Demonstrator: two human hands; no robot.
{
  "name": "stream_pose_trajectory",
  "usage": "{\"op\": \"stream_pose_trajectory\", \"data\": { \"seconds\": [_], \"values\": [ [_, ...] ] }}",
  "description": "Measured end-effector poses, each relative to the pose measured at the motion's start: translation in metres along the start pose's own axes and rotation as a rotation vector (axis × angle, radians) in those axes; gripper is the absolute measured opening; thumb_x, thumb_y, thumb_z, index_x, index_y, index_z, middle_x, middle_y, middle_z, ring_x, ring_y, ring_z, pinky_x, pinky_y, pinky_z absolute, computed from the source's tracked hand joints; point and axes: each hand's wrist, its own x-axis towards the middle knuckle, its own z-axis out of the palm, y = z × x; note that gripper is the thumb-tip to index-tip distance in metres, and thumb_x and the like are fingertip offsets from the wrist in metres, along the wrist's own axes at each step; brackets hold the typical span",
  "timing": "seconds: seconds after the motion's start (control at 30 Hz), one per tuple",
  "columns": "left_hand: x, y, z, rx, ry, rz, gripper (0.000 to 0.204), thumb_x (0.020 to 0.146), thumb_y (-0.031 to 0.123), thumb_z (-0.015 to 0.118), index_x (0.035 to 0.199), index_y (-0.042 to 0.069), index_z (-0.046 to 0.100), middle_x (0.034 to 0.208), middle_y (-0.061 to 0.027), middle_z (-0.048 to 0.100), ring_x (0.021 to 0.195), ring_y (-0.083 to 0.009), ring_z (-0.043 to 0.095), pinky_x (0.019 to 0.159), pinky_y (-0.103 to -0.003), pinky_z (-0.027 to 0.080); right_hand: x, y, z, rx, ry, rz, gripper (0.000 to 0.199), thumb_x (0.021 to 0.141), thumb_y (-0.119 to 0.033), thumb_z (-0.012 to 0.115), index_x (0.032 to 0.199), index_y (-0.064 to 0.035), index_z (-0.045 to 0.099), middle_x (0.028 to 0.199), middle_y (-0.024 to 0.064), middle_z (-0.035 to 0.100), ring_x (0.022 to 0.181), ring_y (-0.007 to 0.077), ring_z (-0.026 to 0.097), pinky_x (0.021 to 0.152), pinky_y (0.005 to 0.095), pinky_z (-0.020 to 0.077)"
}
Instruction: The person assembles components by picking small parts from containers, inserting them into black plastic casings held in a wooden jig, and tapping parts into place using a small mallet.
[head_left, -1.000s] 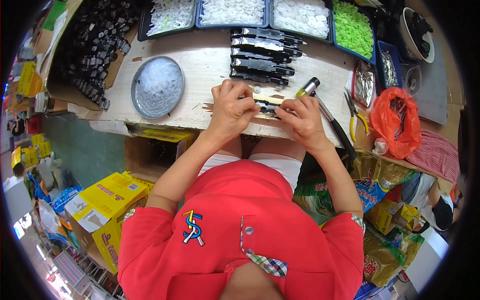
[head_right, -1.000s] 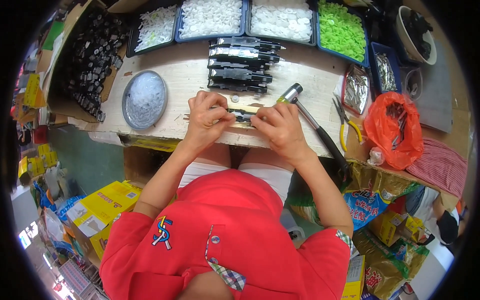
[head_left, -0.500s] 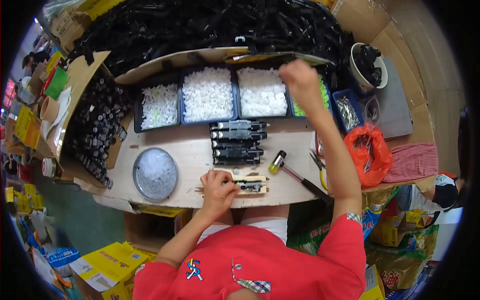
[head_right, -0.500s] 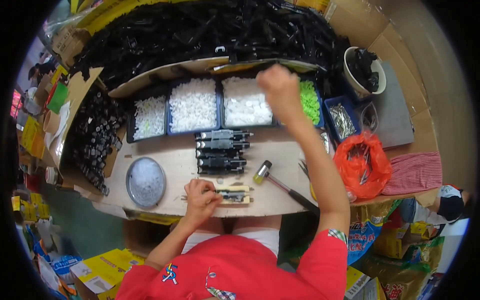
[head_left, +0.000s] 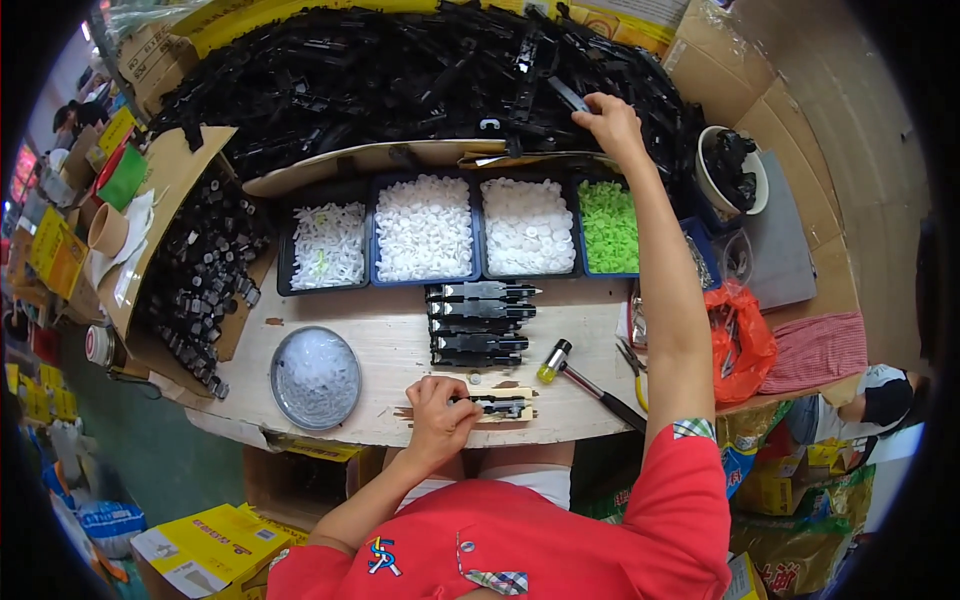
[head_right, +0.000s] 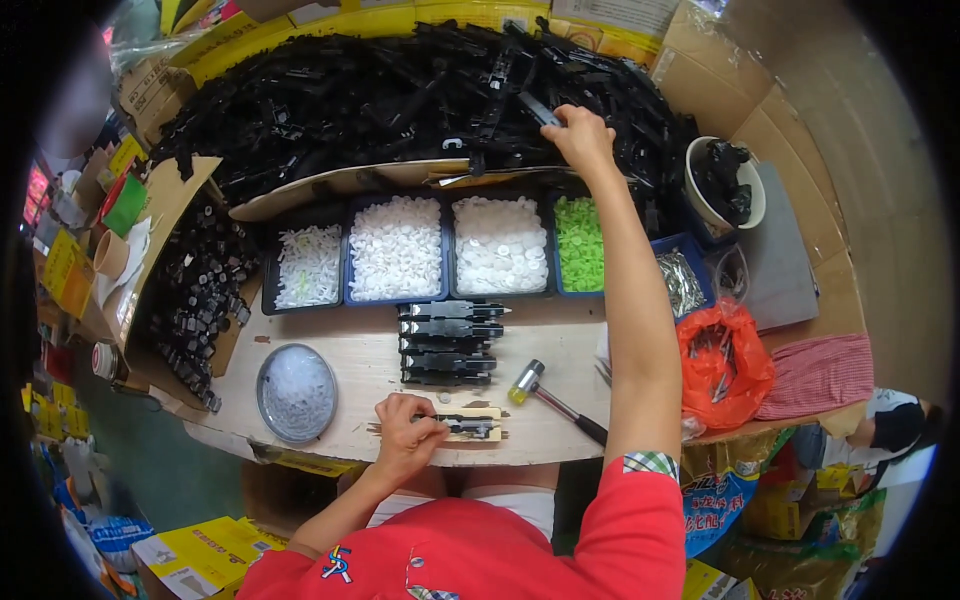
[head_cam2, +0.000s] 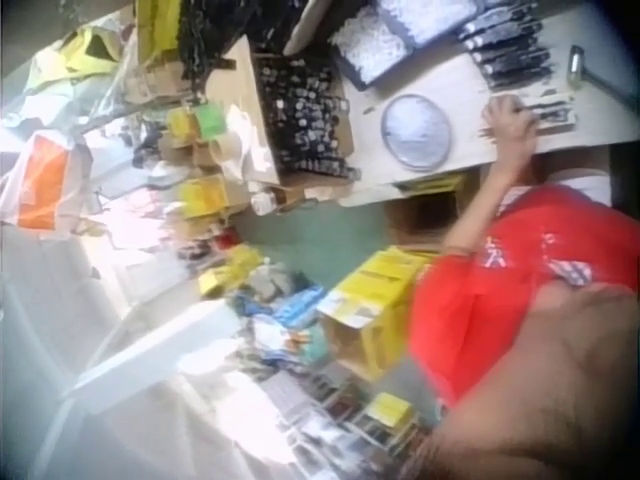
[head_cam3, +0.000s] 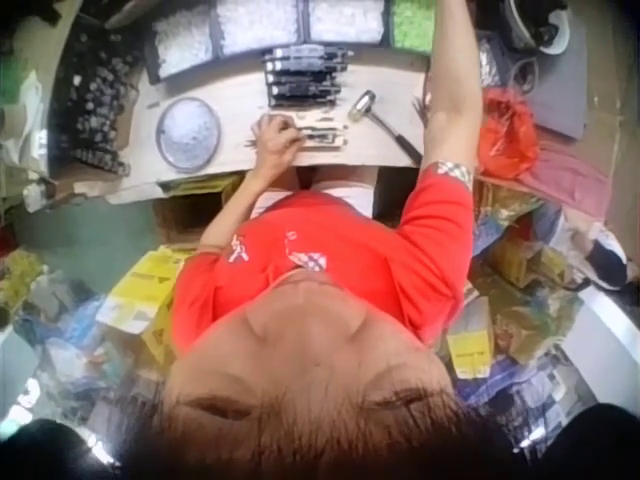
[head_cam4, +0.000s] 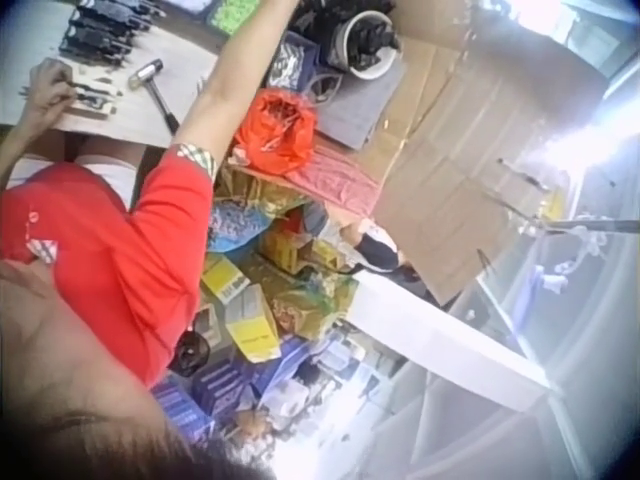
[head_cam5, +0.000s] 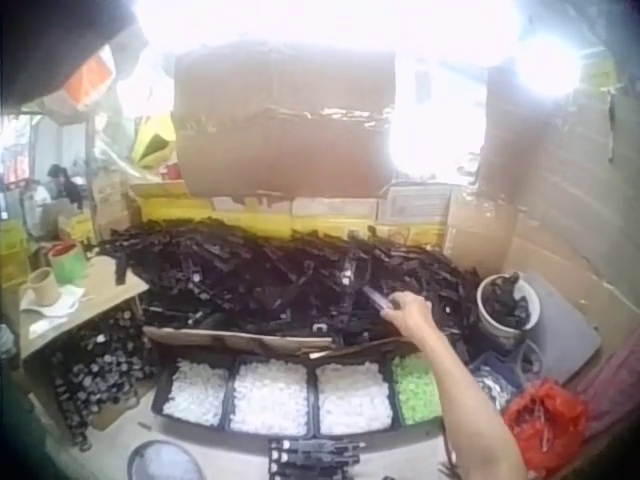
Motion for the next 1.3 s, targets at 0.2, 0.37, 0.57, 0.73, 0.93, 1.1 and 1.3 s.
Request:
{"op": "stream_pose_trajectory", "data": {
  "seconds": [0.2, 0.37, 0.57, 0.73, 0.93, 1.1, 1.3],
  "values": [
    [-0.002, -0.003, 0.001, 0.006, -0.004, -0.007, 0.007, 0.064, 0.011, 0.068, 0.069, 0.012, 0.062, 0.082, -0.0005, 0.053, 0.086, -0.0208, 0.046, 0.076, -0.037, 0.027, -0.022, -0.013, 0.007, -0.201, 0.000, -0.205, 0.035, 0.074, -0.033, 0.066, 0.102, -0.0135, 0.064, 0.098, 0.0072, 0.062, 0.094, 0.0284, 0.057, 0.079, 0.0481, 0.0357],
    [0.001, -0.002, 0.001, -0.003, -0.017, -0.008, 0.007, 0.064, 0.011, 0.068, 0.069, 0.012, 0.062, 0.083, -0.0012, 0.054, 0.086, -0.0215, 0.047, 0.077, -0.037, 0.027, 0.026, 0.016, 0.002, 0.168, 0.232, -0.060, 0.028, 0.079, -0.038, 0.057, 0.088, -0.0148, 0.069, 0.089, 0.0119, 0.065, 0.089, 0.0316, 0.060, 0.076, 0.0437, 0.0443],
    [0.001, -0.001, 0.000, -0.013, -0.022, -0.013, 0.008, 0.064, 0.011, 0.068, 0.070, 0.013, 0.063, 0.084, -0.0014, 0.053, 0.086, -0.0214, 0.047, 0.077, -0.038, 0.027, 0.054, 0.041, -0.017, 0.142, 0.333, 0.170, 0.017, 0.076, -0.021, 0.059, 0.087, -0.0129, 0.069, 0.086, 0.0141, 0.065, 0.085, 0.0302, 0.062, 0.074, 0.0379, 0.0482],
    [-0.003, 0.003, -0.002, -0.012, -0.024, -0.022, 0.008, 0.064, 0.010, 0.068, 0.069, 0.013, 0.063, 0.084, -0.0017, 0.053, 0.086, -0.0212, 0.047, 0.077, -0.037, 0.027, 0.014, -0.008, -0.024, -0.482, -0.022, -0.379, 0.038, 0.069, 0.003, 0.053, 0.097, -0.0172, 0.068, 0.111, 0.0056, 0.056, 0.105, 0.0246, 0.048, 0.084, 0.0378, 0.0375],
    [-0.008, 0.002, 0.000, 0.010, -0.019, -0.013, 0.007, 0.064, 0.012, 0.067, 0.069, 0.012, 0.061, 0.085, -0.0036, 0.053, 0.086, -0.0236, 0.047, 0.077, -0.039, 0.028, 0.018, 0.011, -0.016, -0.671, 0.221, -0.682, 0.020, 0.072, -0.009, 0.057, 0.089, -0.0170, 0.065, 0.104, 0.0012, 0.055, 0.104, 0.0217, 0.047, 0.083, 0.0412, 0.0359],
    [-0.001, -0.009, 0.005, 0.001, -0.039, 0.024, 0.008, 0.067, 0.014, 0.066, 0.072, 0.011, 0.061, 0.089, -0.0044, 0.052, 0.088, -0.0247, 0.045, 0.078, -0.040, 0.028, -0.013, 0.024, -0.068, -0.287, 0.273, -0.436, 0.024, 0.085, -0.028, 0.056, 0.098, -0.0075, 0.056, 0.087, 0.0195, 0.062, 0.086, 0.0379, 0.059, 0.073, 0.0443, 0.0472],
    [-0.009, -0.028, -0.012, -0.402, 0.130, -0.199, 0.027, 0.066, 0.007, 0.070, 0.092, 0.008, 0.063, 0.096, -0.0047, 0.056, 0.091, -0.0212, 0.050, 0.075, -0.029, 0.040, -0.208, -0.038, -0.022, 0.181, -0.230, -0.229, 0.032, 0.089, -0.032, 0.049, 0.112, -0.0107, 0.054, 0.108, 0.0112, 0.058, 0.099, 0.0302, 0.056, 0.080, 0.0358, 0.0456]
  ]
}}
